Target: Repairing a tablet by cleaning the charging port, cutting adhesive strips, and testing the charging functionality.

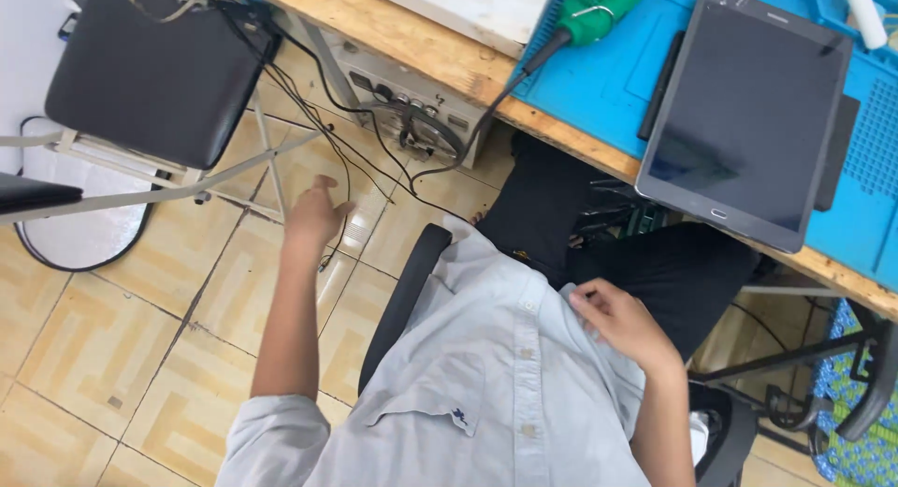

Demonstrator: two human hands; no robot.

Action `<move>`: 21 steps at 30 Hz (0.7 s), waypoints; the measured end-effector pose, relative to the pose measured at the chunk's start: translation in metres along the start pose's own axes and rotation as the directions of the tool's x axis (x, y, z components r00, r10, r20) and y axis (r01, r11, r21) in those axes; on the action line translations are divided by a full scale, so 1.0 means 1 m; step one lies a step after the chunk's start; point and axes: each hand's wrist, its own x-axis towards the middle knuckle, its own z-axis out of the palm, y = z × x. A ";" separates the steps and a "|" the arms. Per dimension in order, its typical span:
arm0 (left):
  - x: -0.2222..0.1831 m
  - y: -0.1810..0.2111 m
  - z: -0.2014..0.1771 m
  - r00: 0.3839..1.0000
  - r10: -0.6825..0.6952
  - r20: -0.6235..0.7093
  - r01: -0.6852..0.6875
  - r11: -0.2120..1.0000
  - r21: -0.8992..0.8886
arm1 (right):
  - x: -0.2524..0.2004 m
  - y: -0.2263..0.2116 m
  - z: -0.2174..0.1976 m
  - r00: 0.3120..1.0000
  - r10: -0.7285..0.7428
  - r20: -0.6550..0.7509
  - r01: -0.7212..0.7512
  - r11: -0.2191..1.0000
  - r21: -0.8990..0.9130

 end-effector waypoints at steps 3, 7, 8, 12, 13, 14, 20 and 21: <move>0.021 0.008 0.034 0.997 0.044 -0.063 -0.035 0.988 0.148 | 0.062 0.048 0.021 0.931 -0.232 -0.283 0.160 0.953 -0.256; -0.025 0.068 0.027 0.970 0.242 -0.040 -0.244 0.967 -0.069 | 0.062 0.024 0.037 0.985 -0.157 -0.067 0.136 0.959 -0.249; -0.040 0.084 0.023 0.936 0.351 -0.043 -0.353 0.932 -0.086 | 0.066 0.028 0.041 0.988 -0.138 -0.067 0.117 0.963 -0.244; -0.080 0.139 0.031 0.721 0.689 -0.077 -0.688 0.698 -0.197 | 0.073 0.034 0.040 0.990 -0.101 -0.103 0.058 0.934 -0.352; -0.083 0.147 0.038 0.703 0.707 -0.074 -0.706 0.681 -0.197 | 0.066 0.029 0.040 0.987 -0.095 -0.127 0.046 0.938 -0.343; -0.087 0.155 0.044 0.633 0.771 -0.068 -0.757 0.598 -0.263 | 0.059 0.023 0.039 0.966 -0.227 -0.123 0.151 0.883 -0.445; -0.103 0.199 0.034 0.569 0.706 0.423 -0.474 0.701 -0.533 | 0.011 -0.005 0.025 0.462 -0.853 -0.242 0.434 0.455 -0.778; -0.106 0.206 0.030 0.529 0.557 0.641 -0.278 0.827 -0.489 | -0.001 -0.015 0.021 0.314 -0.916 -0.249 0.417 0.369 -0.831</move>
